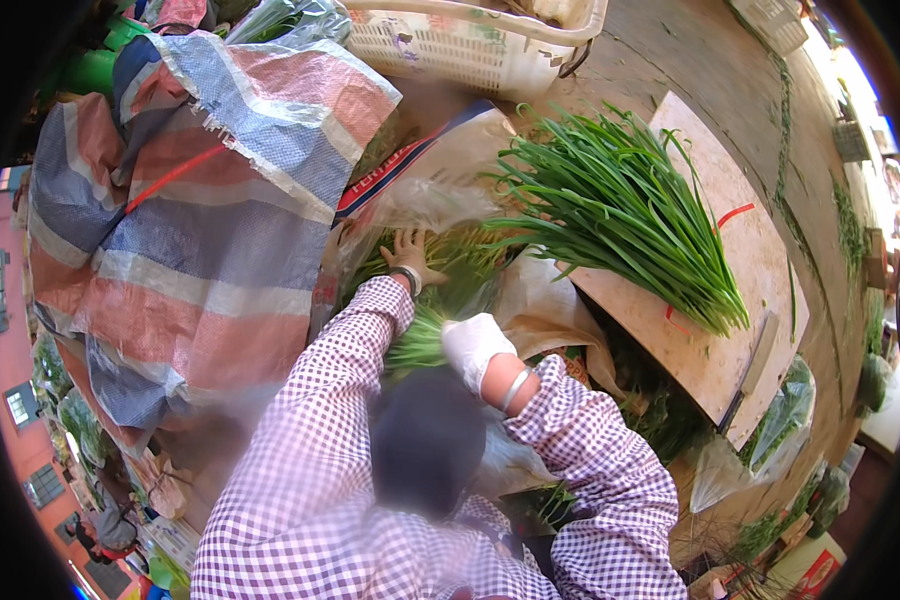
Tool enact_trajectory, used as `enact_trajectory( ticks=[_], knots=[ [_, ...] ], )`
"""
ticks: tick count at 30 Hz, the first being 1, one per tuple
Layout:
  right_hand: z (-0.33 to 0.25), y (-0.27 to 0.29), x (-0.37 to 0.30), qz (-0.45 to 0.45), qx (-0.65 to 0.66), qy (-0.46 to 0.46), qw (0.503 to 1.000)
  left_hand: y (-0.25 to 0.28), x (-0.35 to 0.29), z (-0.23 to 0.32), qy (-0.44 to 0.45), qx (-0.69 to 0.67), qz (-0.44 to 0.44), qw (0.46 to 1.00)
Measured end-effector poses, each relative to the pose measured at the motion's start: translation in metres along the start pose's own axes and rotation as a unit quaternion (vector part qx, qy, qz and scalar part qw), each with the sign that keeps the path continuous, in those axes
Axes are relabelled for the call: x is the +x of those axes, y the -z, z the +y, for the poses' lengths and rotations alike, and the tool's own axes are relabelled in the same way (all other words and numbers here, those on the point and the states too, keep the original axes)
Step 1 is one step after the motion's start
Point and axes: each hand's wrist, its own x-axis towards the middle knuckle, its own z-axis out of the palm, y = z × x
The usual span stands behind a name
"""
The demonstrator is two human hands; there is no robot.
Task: The person bundles chives by hand and with a cleaver, stripping the leaves, gathering them into a bunch, and tying the bunch with a red band.
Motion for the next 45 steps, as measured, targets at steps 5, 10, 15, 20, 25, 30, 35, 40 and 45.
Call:
enact_trajectory(
  ticks=[5,10,15,20,25,30,35,40,45],
  knots=[
    [0.029,0.051,-0.04,-0.002,0.068,-0.069,0.995,-0.001,0.008,-0.004,-0.012,0.012,0.003,1.0],
    [0.055,0.09,-0.115,0.09,-0.074,-0.067,0.991,-0.003,0.015,-0.013,-0.023,0.001,0.018,1.0],
    [0.057,0.101,-0.224,0.104,-0.167,-0.143,0.97,-0.001,0.013,-0.011,-0.023,-0.018,0.017,0.999],
    [0.039,0.082,-0.326,0.069,-0.222,-0.227,0.946,0.017,0.011,-0.008,-0.017,0.007,-0.029,0.999],
    [0.026,0.048,-0.391,0.101,-0.198,-0.277,0.935,0.073,-0.025,0.0,-0.079,0.075,-0.014,0.994],
    [0.016,0.018,-0.425,0.176,-0.132,-0.29,0.931,0.2,-0.25,0.108,-0.332,0.054,-0.019,0.941],
    [0.009,0.022,-0.432,0.236,-0.215,-0.215,0.923,0.178,-0.379,0.212,-0.737,0.03,-0.098,0.669],
    [-0.007,0.048,-0.456,0.349,-0.214,-0.138,0.902,0.089,-0.393,0.281,-0.759,0.081,-0.258,0.592],
    [0.012,0.021,-0.475,0.375,-0.21,-0.086,0.899,0.031,-0.439,0.262,-0.375,-0.24,-0.75,0.49]
  ],
)
